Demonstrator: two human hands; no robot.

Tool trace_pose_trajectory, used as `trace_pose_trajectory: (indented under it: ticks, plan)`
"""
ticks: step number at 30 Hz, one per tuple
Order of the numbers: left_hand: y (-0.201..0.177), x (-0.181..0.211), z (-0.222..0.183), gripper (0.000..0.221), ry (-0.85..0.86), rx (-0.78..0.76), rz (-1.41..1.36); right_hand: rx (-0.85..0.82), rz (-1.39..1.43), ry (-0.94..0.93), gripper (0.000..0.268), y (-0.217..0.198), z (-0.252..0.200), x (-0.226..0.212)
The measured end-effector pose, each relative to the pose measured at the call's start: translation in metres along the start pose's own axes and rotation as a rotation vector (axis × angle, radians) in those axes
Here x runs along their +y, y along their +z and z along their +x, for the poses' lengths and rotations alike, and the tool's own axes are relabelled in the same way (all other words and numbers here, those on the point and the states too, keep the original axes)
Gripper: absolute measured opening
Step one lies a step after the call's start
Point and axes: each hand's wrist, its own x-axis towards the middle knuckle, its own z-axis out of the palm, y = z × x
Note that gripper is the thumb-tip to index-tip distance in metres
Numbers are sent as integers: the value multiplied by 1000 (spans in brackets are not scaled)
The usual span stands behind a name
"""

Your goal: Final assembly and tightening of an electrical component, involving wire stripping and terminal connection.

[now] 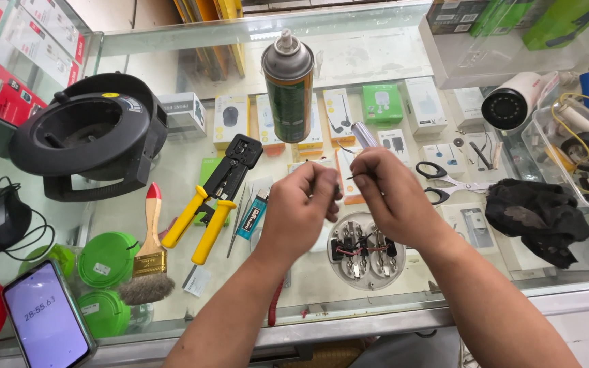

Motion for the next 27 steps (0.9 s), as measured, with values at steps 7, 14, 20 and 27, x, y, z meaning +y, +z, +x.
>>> trace_pose_trajectory:
  ticks: [7, 14, 20, 27]
  plan:
    - [-15, 5, 8, 30, -154, 42, 114, -141, -342, 81, 7, -8, 7, 19]
    - [-8, 8, 4, 17, 12, 45, 33, -289, -466, 144, 9, -10, 4, 35]
    - [-6, 7, 10, 19, 121, 45, 29, -269, -445, 161, 12, -19, 5, 39]
    - [2, 64, -40, 14, 227, 3, 274, -404, -308, 387, 37, -69, -25, -70]
